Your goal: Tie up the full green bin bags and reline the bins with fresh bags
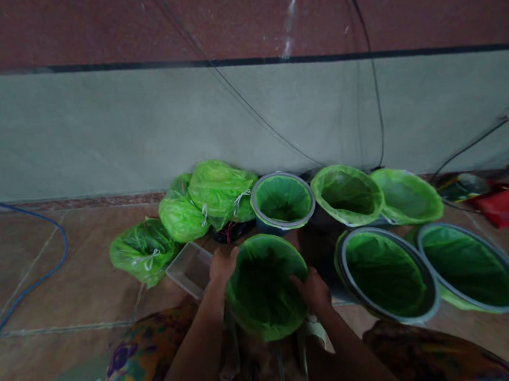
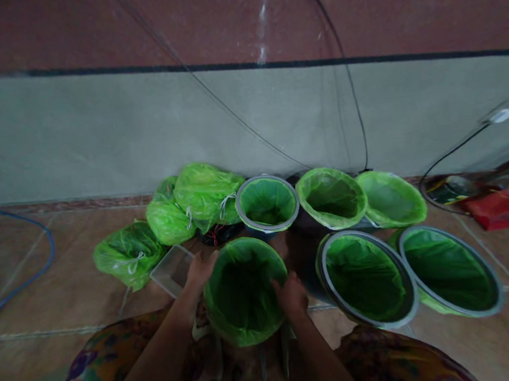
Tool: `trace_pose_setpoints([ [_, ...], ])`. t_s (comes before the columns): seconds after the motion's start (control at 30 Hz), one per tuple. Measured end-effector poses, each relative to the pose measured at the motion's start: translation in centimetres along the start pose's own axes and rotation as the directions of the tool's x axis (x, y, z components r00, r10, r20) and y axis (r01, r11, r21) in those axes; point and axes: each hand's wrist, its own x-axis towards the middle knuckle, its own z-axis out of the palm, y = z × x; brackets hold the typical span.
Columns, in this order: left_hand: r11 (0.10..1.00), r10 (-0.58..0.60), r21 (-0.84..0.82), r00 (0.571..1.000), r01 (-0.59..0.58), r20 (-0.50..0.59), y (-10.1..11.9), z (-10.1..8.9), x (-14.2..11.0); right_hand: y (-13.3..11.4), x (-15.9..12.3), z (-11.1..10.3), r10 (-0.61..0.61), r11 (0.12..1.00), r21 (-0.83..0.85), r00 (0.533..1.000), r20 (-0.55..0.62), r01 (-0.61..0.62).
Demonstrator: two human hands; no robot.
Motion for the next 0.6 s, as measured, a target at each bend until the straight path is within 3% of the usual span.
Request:
trace_pose_setpoints([
  [0.07, 0.994, 0.071, 0.083, 0.997, -0.073, 0.03, 1.0, 0.1, 0.7, -0.8, 0.2, -1.0, -0.028, 0.999, 0.024, 0.991, -0.13, 0.031],
  [0.13, 0.969, 0.148, 0.186, 0.985, -0.162, 0.087, 2.0, 0.3, 1.5, -2.5, 1.7, -2.4, -0.158, 0.984, 0.05, 0.962, -0.222, 0.173],
  [0.23, 0.934, 0.202, 0.267, 0.968, -0.236, 0.149, 3.0, 0.7, 2.3, -5.5, 5.2, -4.2, -0.354, 0.926, 0.082, 0.924, -0.146, 0.368],
  [0.4, 0.922, 0.245, 0.275, 0.961, -0.271, 0.126, 3.0, 0.7, 1.6, -7.8, 8.8, -4.2, -0.455, 0.89, 0.099, 0.88, 0.136, 0.445],
  [0.47, 0.914, 0.284, 0.281, 0.956, -0.293, 0.073, 2.9, 0.4, 0.9, -7.4, 9.2, -3.5, -0.481, 0.871, 0.179, 0.867, 0.126, 0.457],
  [0.6, 0.88, 0.353, 0.337, 0.936, -0.334, 0.006, 2.6, 0.2, -0.2, -6.0, 9.2, -1.9, -0.444, 0.801, 0.43, 0.895, -0.038, 0.416],
])
